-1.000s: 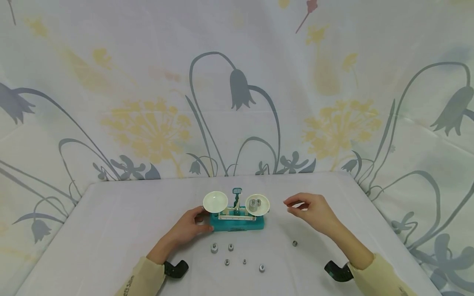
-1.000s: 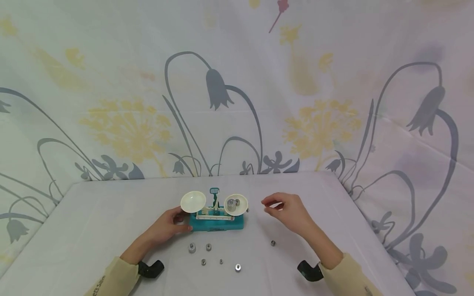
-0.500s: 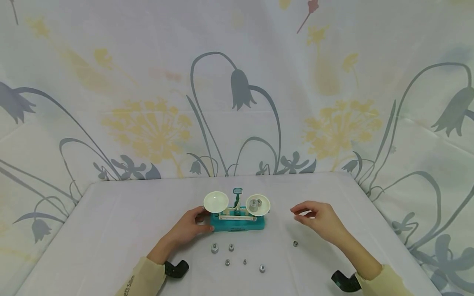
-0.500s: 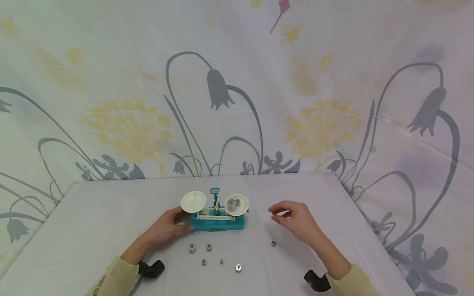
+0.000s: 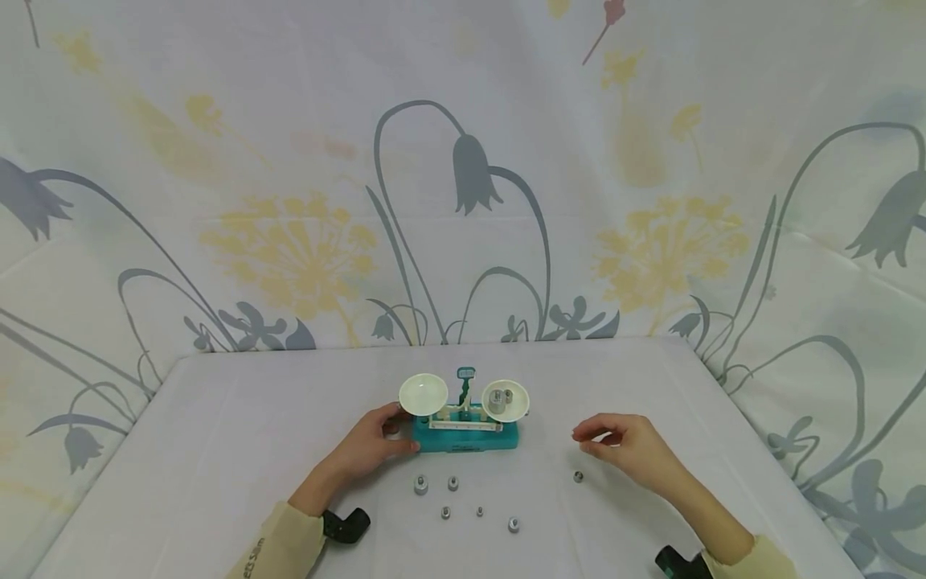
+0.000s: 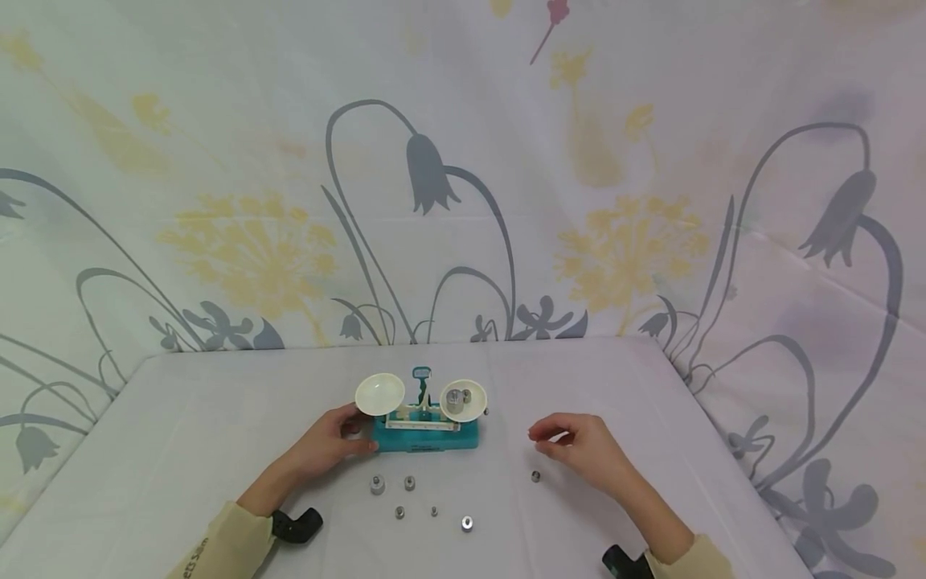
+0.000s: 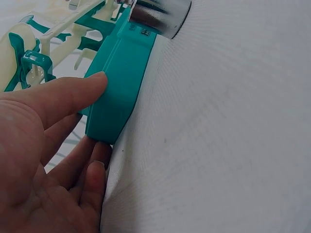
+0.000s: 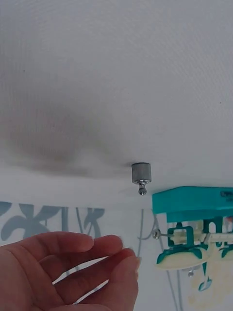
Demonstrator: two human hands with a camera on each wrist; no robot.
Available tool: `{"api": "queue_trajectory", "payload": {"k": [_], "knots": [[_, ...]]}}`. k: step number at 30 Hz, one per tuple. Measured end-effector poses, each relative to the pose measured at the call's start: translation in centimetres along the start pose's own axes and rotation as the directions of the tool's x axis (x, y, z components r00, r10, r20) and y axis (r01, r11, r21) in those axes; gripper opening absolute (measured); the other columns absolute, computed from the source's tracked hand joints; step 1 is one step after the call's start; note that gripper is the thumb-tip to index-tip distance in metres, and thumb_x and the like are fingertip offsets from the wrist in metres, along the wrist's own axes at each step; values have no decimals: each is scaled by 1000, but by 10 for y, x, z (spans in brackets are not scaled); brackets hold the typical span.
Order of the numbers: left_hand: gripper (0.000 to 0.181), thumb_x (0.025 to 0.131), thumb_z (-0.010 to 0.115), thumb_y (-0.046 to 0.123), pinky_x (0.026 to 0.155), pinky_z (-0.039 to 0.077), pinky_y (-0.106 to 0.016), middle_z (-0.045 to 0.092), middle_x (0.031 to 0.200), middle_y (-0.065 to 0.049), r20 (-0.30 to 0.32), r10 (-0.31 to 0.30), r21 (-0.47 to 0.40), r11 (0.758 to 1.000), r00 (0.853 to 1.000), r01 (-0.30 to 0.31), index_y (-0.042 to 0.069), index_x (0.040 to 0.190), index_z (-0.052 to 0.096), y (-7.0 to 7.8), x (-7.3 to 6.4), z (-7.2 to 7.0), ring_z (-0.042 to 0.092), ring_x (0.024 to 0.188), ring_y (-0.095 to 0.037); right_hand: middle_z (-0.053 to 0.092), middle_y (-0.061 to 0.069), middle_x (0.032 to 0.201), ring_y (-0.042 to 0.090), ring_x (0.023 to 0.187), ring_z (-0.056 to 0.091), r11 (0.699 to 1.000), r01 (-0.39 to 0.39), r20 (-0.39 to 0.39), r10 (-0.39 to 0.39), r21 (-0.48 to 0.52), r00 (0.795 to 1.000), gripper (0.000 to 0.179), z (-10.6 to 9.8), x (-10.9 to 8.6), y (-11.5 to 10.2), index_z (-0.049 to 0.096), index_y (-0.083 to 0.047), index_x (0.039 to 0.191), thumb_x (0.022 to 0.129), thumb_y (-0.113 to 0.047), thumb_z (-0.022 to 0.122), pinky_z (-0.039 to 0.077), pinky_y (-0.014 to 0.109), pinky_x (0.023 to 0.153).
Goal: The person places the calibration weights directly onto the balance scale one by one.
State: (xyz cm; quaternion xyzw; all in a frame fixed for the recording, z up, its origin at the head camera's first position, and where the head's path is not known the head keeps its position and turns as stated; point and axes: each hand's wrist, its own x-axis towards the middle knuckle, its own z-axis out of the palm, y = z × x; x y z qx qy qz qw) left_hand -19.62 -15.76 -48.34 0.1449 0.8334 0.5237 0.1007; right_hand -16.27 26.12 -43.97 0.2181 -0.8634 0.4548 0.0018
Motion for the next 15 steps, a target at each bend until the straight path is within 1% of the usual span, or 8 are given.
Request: {"api": "queue_trajectory", "payload": {"k": [5, 10, 12, 15], "knots": [[55, 83, 80, 16, 108, 41, -47, 60, 130, -8, -3, 1, 6, 1000, 1000, -1, 3, 132, 58, 0, 1, 0, 52, 126, -30, 74, 6, 96, 11, 86, 67, 999, -18, 45, 17, 31, 999, 13, 1, -3, 5, 74, -7, 101, 88, -7, 75, 57, 27, 74], [55, 83, 80, 15, 108, 41, -47, 60, 130, -9, -4, 2, 6, 1000, 1000, -2, 3, 132, 58, -1, 1, 0, 52, 126, -30, 74, 5, 97, 10, 88, 66, 996, -73, 92, 69, 51, 993, 14, 2, -5, 7, 73, -6, 102, 88, -8, 75, 56, 27, 75], [56, 83, 80, 16, 108, 41, -48, 60, 130, -9, -4, 2, 7, 1000, 1000, -2, 3, 132, 58, -1, 1, 1, 52, 126, -30, 74, 4, 97, 10, 88, 65, 994, -94, 113, 88, 53, 990, 14, 3, -6, 9, 74, -6, 101, 88, -8, 75, 56, 26, 75], [56, 83, 81, 16, 108, 40, -48, 60, 130, -9, -4, -3, 6, 1000, 1000, 3, 3, 132, 58, -2, 1, 0, 51, 126, -30, 74, 1, 96, 8, 88, 65, 994, -101, 133, 96, 32, 986, 13, 5, -7, 13, 74, -8, 100, 87, -8, 76, 55, 26, 75]]}}
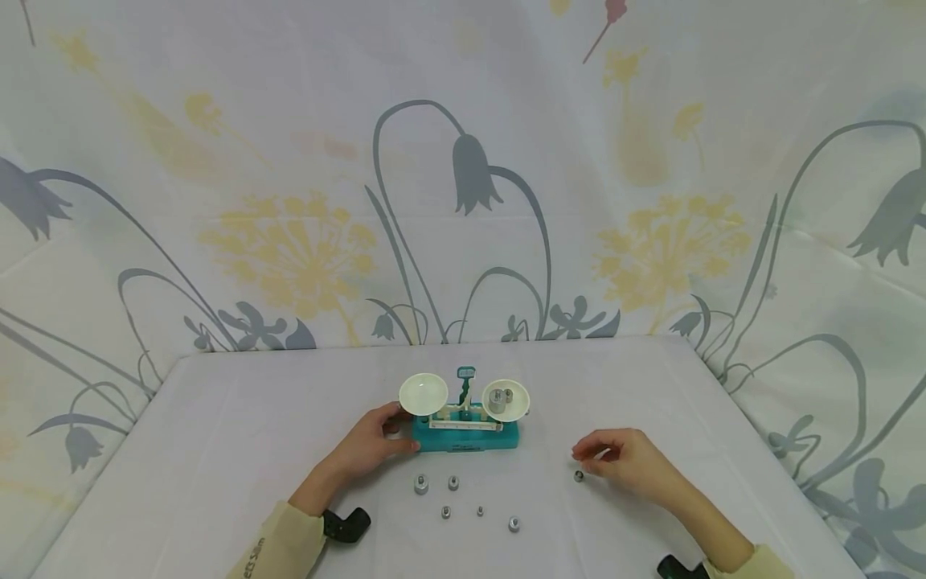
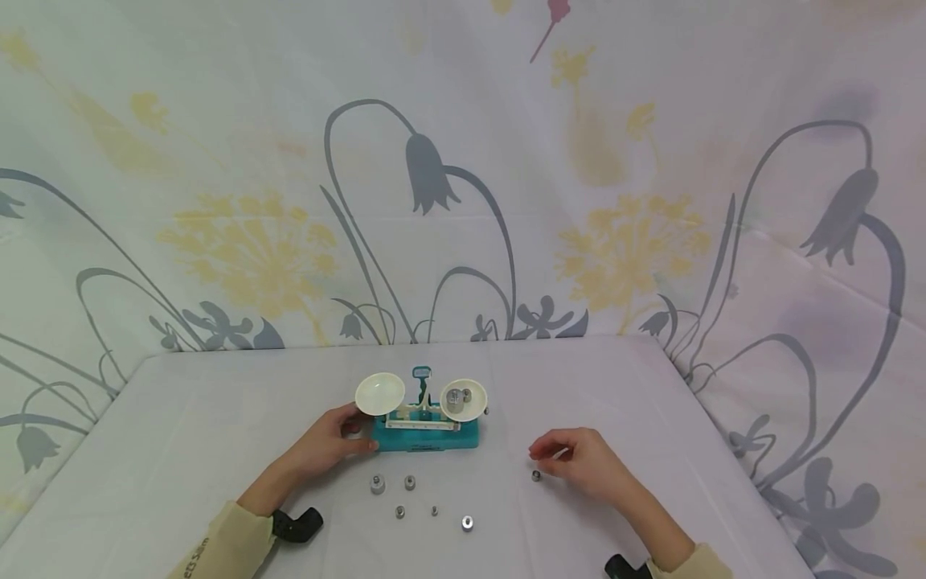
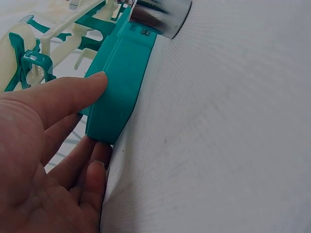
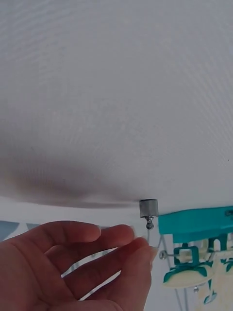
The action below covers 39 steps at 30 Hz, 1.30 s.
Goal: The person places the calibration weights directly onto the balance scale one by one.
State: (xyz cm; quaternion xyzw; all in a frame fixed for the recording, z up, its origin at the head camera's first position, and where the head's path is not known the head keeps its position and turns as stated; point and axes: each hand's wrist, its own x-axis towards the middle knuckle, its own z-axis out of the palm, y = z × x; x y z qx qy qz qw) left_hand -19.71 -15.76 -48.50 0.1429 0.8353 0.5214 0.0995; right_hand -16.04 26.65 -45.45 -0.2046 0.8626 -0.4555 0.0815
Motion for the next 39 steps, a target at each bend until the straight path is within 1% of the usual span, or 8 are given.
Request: {"api": "queue_trajectory", "payload": {"k": [4, 10, 18, 23, 25, 32, 39], "knots": [[55, 83, 80, 16, 108, 40, -48, 60, 130, -9, 1, -5, 0, 1000, 1000, 5, 3, 132, 58, 0, 0, 0, 51, 126, -30, 73, -3, 96, 6, 88, 64, 1000, 14, 11, -14, -21, 1000, 12, 2, -1, 6, 75, -11, 98, 87, -10, 77, 54, 25, 75], [55, 83, 80, 12, 108, 41, -48, 60, 130, -11, -10, 1, -7, 1000, 1000, -1, 1, 133, 57, 1, 1, 1, 51, 126, -31, 73, -3, 95, 6, 87, 65, 999, 38, 17, -38, -12, 999, 12, 2, -4, 11, 75, -11, 98, 87, -12, 77, 54, 25, 74], [56, 83, 80, 12, 107, 41, -48, 60, 130, -11, -7, 9, -15, 1000, 1000, -9, 1, 133, 57, 4, -2, 0, 52, 125, -31, 73, 0, 93, 8, 83, 64, 999, 32, 46, -34, 44, 998, 12, 3, -6, 11, 76, -8, 96, 84, -10, 79, 54, 23, 71], [56, 83, 80, 14, 107, 41, -49, 60, 131, -11, -3, 9, -3, 1000, 1000, -9, 2, 133, 57, 4, -1, -1, 52, 125, -31, 73, 1, 95, 9, 85, 65, 998, 23, 75, -27, 61, 997, 14, 3, -5, 11, 76, -8, 97, 84, -10, 79, 54, 23, 74], [56, 83, 80, 15, 107, 41, -48, 60, 131, -10, -3, 3, 5, 1000, 1000, -3, 2, 133, 58, 3, -1, -1, 52, 125, -30, 73, 0, 96, 8, 86, 65, 998, 27, 80, -31, 55, 996, 14, 3, -5, 12, 76, -9, 97, 83, -10, 80, 53, 23, 75], [56, 83, 80, 17, 108, 41, -48, 60, 130, -8, -4, -20, 12, 1000, 1000, 20, 4, 133, 59, 3, 0, 0, 52, 125, -29, 72, -3, 92, 8, 86, 64, 996, 85, 73, -84, -1, 994, 15, 5, -5, 11, 77, -12, 95, 81, -9, 82, 54, 23, 75], [56, 83, 81, 16, 108, 41, -49, 60, 130, -10, -3, -14, 3, 1000, 1000, 14, 3, 133, 58, 3, -1, -1, 52, 125, -30, 72, -4, 92, 7, 86, 64, 998, 58, 68, -56, -31, 996, 16, 6, -5, 9, 77, -13, 93, 80, -8, 82, 53, 23, 74]]}}
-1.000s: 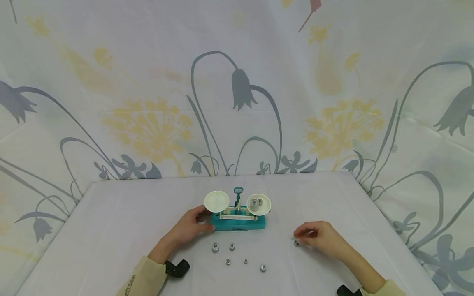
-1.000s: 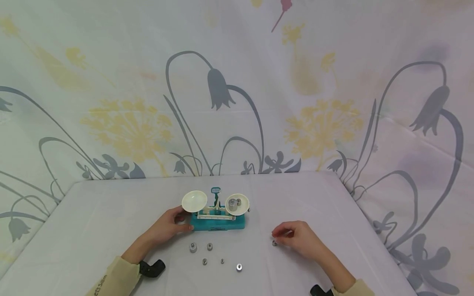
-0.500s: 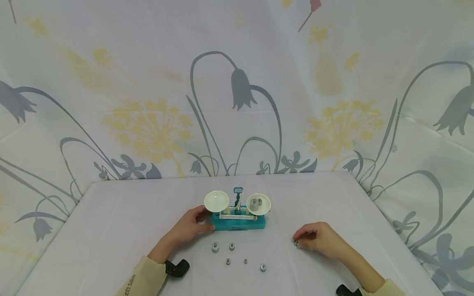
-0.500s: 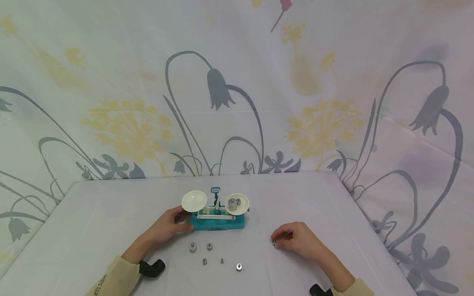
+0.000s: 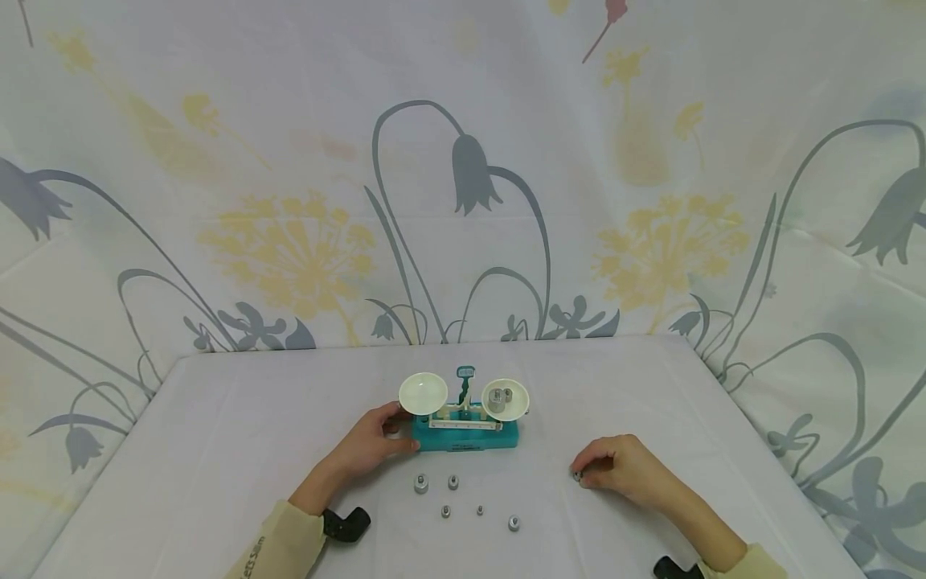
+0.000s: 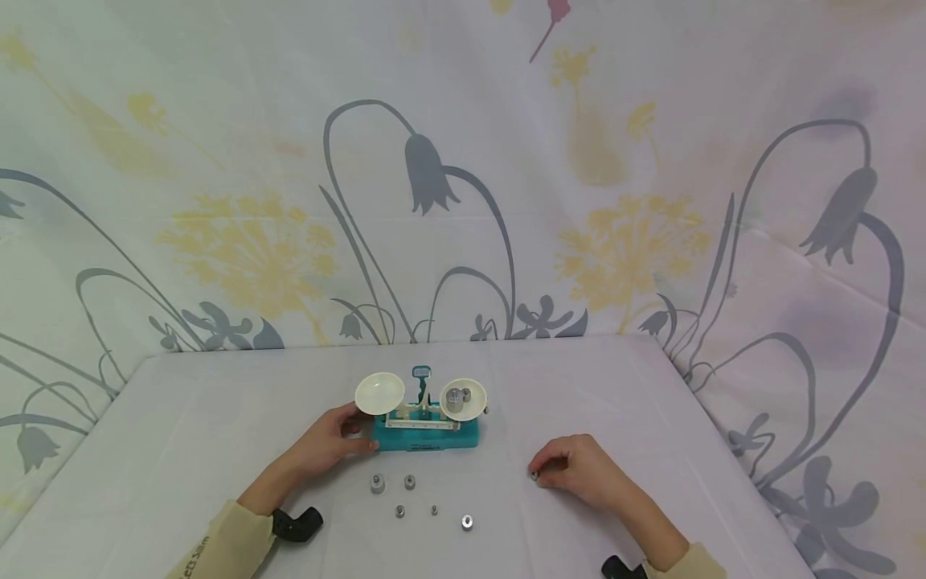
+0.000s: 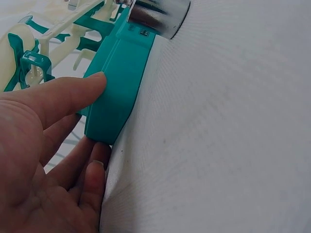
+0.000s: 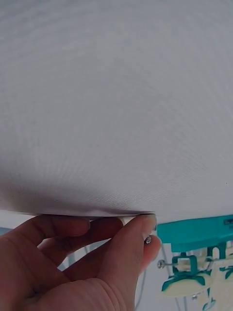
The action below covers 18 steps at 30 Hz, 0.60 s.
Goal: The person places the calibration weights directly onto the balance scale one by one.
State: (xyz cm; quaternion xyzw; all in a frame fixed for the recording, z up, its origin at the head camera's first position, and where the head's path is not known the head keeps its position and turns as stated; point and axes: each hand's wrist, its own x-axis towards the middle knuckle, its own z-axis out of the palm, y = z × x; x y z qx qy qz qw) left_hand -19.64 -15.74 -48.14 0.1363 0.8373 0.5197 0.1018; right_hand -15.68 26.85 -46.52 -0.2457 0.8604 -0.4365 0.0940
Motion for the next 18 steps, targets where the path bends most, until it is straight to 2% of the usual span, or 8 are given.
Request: {"api": "queue_trajectory", "payload": {"k": [18], "knots": [[59, 83, 81, 16, 107, 41, -49, 60, 132, -11, 0, 10, 18, 1000, 1000, -10, 2, 135, 57, -1, 0, 1, 52, 126, -31, 71, -5, 93, 8, 86, 64, 1000, 10, -20, -11, -14, 1000, 14, 0, -1, 1, 74, -14, 93, 82, -11, 81, 54, 24, 75]]}}
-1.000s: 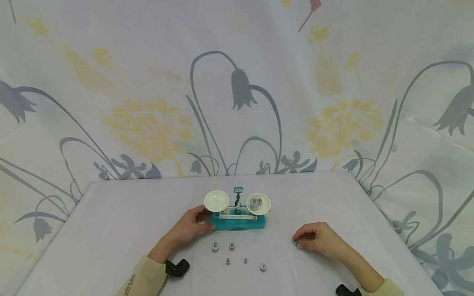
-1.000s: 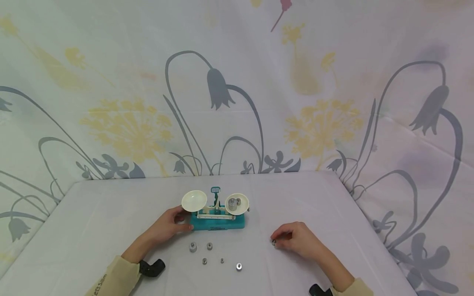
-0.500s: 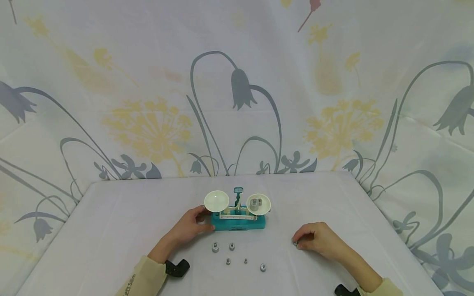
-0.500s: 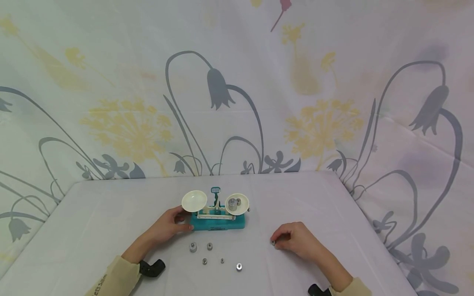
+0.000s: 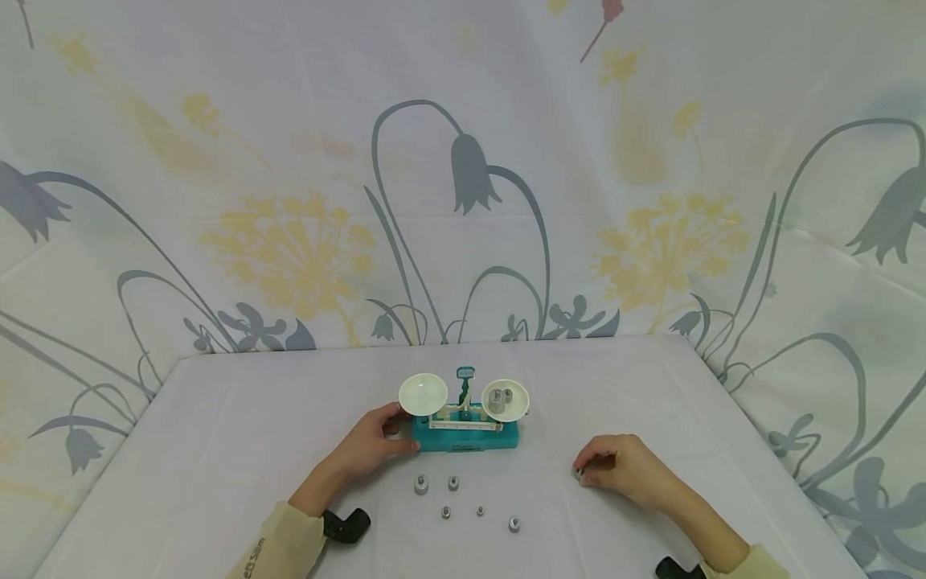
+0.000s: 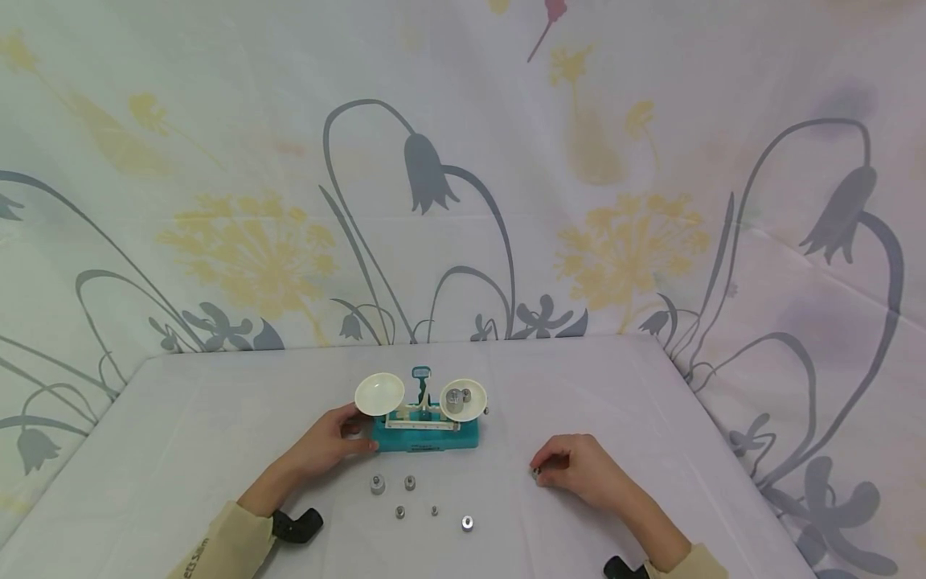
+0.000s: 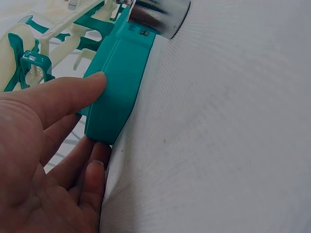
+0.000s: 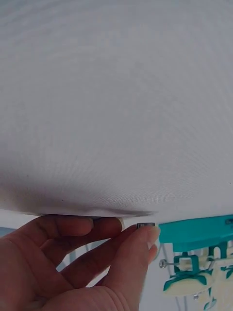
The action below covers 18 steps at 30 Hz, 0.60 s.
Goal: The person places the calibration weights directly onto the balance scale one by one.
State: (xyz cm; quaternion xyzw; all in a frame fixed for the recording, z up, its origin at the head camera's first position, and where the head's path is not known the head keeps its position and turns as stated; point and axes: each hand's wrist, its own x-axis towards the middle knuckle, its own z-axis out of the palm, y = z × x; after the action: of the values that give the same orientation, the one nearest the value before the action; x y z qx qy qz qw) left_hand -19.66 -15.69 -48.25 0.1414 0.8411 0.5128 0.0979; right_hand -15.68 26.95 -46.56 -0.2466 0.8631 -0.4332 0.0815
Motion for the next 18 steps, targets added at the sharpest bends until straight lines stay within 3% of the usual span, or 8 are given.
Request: {"api": "queue_trajectory", "payload": {"k": [18], "knots": [[59, 83, 79, 9, 107, 41, -50, 58, 134, -14, -17, -10, -25, 1000, 1000, 9, -1, 137, 54, 2, 0, 2, 51, 127, -32, 71, -5, 92, 8, 82, 64, 1000, -26, -43, 25, -14, 999, 13, -3, 0, -1, 74, -13, 94, 83, -7, 80, 55, 26, 70]]}}
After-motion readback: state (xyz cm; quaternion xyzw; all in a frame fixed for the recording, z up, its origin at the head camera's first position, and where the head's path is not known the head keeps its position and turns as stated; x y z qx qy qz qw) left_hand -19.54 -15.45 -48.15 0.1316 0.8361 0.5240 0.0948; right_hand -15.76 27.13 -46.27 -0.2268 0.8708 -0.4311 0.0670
